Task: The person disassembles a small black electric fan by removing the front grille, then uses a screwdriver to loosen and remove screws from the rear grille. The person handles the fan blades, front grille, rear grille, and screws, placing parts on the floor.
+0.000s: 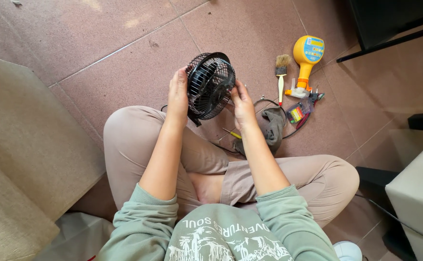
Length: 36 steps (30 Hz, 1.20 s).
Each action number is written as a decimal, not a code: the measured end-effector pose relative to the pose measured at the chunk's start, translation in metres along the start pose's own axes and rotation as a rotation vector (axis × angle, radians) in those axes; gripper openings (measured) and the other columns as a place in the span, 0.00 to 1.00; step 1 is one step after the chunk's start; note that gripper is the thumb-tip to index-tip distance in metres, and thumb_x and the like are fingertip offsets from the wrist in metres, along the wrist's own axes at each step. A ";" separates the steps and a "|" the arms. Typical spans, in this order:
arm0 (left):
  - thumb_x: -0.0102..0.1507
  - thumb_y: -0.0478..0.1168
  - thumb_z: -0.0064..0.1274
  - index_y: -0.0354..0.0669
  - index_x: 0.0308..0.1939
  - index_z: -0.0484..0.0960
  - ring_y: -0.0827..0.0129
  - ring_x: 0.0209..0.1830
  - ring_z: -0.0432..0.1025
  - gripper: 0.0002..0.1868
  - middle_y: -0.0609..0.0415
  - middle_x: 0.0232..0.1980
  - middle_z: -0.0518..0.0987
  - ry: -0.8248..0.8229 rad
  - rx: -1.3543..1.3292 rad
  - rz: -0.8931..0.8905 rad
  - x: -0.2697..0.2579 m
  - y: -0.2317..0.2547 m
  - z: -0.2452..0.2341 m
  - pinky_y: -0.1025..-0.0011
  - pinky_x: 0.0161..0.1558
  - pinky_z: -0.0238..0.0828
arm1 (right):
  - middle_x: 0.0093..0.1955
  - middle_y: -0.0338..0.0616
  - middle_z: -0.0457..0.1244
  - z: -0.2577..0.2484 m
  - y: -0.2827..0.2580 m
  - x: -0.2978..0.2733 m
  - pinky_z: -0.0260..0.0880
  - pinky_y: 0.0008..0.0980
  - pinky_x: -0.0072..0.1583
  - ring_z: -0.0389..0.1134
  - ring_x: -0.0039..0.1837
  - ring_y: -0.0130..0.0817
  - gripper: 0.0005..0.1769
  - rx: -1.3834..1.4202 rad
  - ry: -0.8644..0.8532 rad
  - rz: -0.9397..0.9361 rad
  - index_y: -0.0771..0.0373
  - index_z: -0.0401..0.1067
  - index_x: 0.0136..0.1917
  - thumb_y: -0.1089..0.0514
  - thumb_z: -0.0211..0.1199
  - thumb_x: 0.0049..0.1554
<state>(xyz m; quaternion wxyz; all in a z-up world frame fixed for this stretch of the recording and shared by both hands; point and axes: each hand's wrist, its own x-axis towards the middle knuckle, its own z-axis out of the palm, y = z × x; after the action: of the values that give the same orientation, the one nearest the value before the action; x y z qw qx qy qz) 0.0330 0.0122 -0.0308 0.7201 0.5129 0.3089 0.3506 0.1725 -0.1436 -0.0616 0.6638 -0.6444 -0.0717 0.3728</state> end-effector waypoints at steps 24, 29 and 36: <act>0.76 0.53 0.39 0.39 0.65 0.73 0.72 0.62 0.71 0.24 0.55 0.62 0.77 -0.117 -0.127 -0.084 -0.001 0.011 0.001 0.72 0.66 0.67 | 0.87 0.69 0.27 0.023 -0.007 -0.044 0.38 0.53 0.84 0.30 0.89 0.63 0.90 -0.741 -0.067 -0.615 0.65 0.26 0.85 0.29 0.83 0.33; 0.77 0.55 0.40 0.39 0.68 0.72 0.70 0.65 0.70 0.25 0.53 0.64 0.76 -0.133 -0.108 -0.055 -0.001 0.013 0.001 0.70 0.69 0.66 | 0.88 0.68 0.27 0.019 -0.003 -0.042 0.36 0.53 0.86 0.28 0.90 0.62 0.90 -0.744 -0.084 -0.607 0.64 0.25 0.86 0.29 0.83 0.34; 0.68 0.48 0.62 0.40 0.73 0.64 0.65 0.69 0.67 0.35 0.50 0.68 0.72 -0.228 0.192 0.056 -0.010 0.020 0.004 0.66 0.71 0.62 | 0.87 0.69 0.22 0.027 -0.003 -0.042 0.35 0.53 0.85 0.25 0.88 0.64 0.94 -0.724 -0.040 -0.624 0.64 0.19 0.84 0.27 0.82 0.32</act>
<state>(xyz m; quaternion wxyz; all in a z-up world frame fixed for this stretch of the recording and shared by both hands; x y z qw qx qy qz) 0.0272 0.0064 -0.0096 0.6883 0.6242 0.2428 0.2787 0.1285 -0.1467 -0.0388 0.4754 -0.7746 -0.3998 0.1190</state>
